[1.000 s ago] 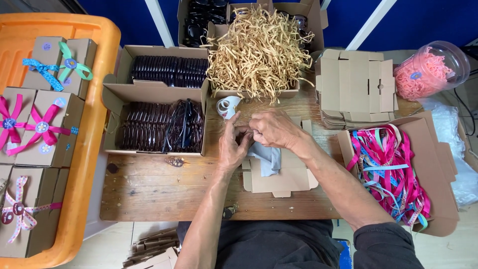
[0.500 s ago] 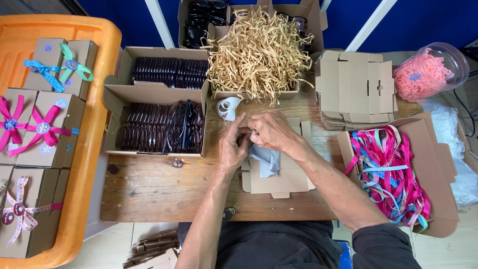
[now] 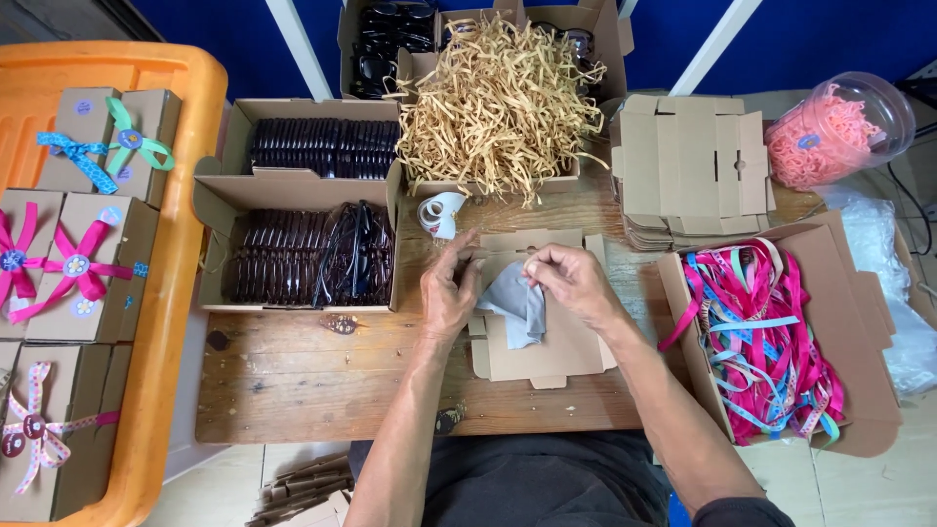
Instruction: Assembling small gift boxes by applying labels, folding cardboard, and adding decorative ribbons and shredded paper filler.
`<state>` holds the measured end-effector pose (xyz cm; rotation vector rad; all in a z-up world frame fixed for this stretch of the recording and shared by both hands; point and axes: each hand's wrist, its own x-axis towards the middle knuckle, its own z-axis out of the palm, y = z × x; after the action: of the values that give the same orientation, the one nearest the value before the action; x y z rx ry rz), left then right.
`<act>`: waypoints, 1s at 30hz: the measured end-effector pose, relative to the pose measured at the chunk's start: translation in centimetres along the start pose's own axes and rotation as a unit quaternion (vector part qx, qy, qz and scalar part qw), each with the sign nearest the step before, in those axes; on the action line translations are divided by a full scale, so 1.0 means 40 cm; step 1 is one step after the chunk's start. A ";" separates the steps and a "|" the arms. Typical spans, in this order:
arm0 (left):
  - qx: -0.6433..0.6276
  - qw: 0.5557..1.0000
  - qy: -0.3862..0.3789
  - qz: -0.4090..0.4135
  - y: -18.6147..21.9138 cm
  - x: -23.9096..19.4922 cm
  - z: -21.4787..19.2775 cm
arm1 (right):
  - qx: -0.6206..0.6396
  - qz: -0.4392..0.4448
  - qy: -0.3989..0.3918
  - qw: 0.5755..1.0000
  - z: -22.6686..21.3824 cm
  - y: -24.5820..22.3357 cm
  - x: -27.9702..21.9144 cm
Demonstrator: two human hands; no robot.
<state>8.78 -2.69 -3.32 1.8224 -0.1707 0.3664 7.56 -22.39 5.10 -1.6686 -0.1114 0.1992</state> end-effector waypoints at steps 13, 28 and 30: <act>0.012 1.000 0.012 -0.024 -0.017 0.020 0.001 | -0.151 0.137 -0.197 0.959 -0.148 -0.024 -0.295; 0.173 0.980 0.016 0.094 -0.079 -0.186 -0.056 | -0.554 -0.205 -0.156 0.792 0.059 0.103 -0.126; 0.267 0.960 -0.071 0.046 0.072 -0.206 -0.098 | -0.550 -0.206 -0.165 0.792 0.070 0.122 -0.105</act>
<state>-0.46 -0.34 -2.52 2.3843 -0.2770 0.3689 2.66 -20.99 0.25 -2.6920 -1.0170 0.0798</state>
